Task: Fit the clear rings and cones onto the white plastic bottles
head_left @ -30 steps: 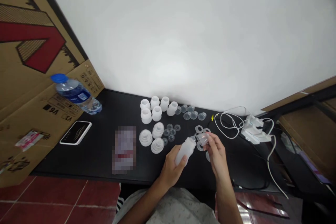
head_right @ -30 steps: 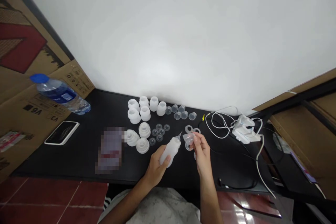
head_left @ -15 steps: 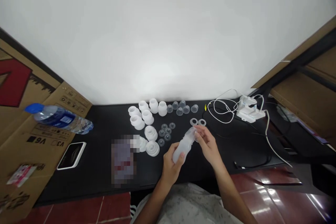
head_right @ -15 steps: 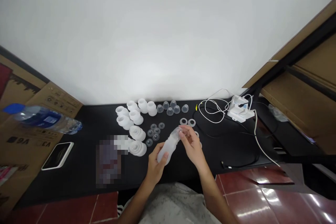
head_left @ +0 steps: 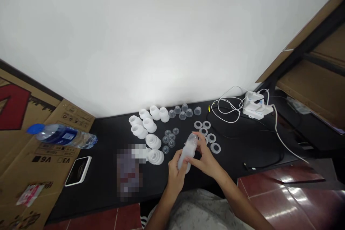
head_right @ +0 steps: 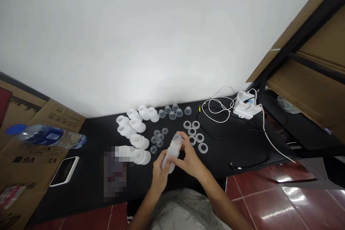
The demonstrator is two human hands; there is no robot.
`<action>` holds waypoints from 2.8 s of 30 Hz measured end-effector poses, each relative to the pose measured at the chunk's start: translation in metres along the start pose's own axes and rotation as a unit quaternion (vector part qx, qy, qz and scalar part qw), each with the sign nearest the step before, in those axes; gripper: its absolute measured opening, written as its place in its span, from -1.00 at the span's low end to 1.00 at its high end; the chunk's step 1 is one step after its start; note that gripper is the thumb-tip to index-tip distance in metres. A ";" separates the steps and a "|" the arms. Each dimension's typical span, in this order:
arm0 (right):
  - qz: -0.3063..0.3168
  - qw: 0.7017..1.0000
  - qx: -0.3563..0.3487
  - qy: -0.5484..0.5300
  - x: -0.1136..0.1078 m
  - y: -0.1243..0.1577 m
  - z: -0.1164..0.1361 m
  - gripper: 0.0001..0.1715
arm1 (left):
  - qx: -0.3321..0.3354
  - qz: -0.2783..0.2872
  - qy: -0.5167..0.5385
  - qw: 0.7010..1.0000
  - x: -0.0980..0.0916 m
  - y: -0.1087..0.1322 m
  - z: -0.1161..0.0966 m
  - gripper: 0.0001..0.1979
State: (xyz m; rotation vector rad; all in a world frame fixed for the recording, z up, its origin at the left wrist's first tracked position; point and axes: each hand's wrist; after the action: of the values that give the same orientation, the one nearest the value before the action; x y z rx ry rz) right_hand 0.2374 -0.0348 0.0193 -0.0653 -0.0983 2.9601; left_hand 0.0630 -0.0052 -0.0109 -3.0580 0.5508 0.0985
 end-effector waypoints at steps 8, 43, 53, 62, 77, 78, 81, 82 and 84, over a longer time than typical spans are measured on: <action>-0.032 0.999 -0.003 -0.011 0.012 -0.005 -0.018 -0.06 | -0.023 -0.030 -0.037 0.999 0.000 0.003 0.003 -0.44; -0.083 0.971 0.049 -0.218 0.029 0.017 -0.010 -0.37 | 0.087 -0.071 -0.100 0.989 0.004 0.023 0.006 -0.56; -0.137 0.968 0.042 -0.204 0.031 0.025 -0.017 -0.20 | 0.122 -0.091 -0.221 0.963 0.013 0.024 0.008 -0.66; -0.025 0.975 0.018 -0.218 -0.009 0.016 -0.020 -0.27 | 0.047 0.030 -0.055 0.997 0.008 0.015 0.003 -0.56; 0.006 0.996 0.002 0.090 -0.080 -0.001 0.032 -0.29 | 0.107 0.106 -0.059 0.987 0.001 0.013 -0.009 -0.38; -0.037 0.993 -0.021 0.105 -0.076 -0.004 0.038 -0.35 | 0.093 0.100 -0.046 0.990 0.001 0.012 -0.007 -0.37; -0.179 0.967 -0.107 0.149 -0.048 -0.018 0.056 -0.38 | 0.052 0.068 -0.029 0.996 0.003 0.010 -0.004 -0.51; -0.201 0.956 -0.133 0.169 -0.036 -0.024 0.062 -0.36 | 0.053 0.066 -0.034 0.996 0.004 0.009 -0.003 -0.57; -0.179 0.946 -0.179 0.204 -0.011 -0.039 0.073 -0.38 | 0.079 0.077 -0.051 0.993 0.005 0.007 -0.003 -0.63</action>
State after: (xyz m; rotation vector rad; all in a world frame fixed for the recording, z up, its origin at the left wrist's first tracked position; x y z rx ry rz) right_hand 0.2517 -0.0034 0.0954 -0.6328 -0.5272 2.4703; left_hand 0.0654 -0.0138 -0.0080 -2.8359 0.7496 0.2023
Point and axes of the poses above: each hand's wrist, its own y-axis away from the middle knuckle, its own x-axis out of the palm, z = x × y, and after that the axes turned 4 degrees about -z, right-handed
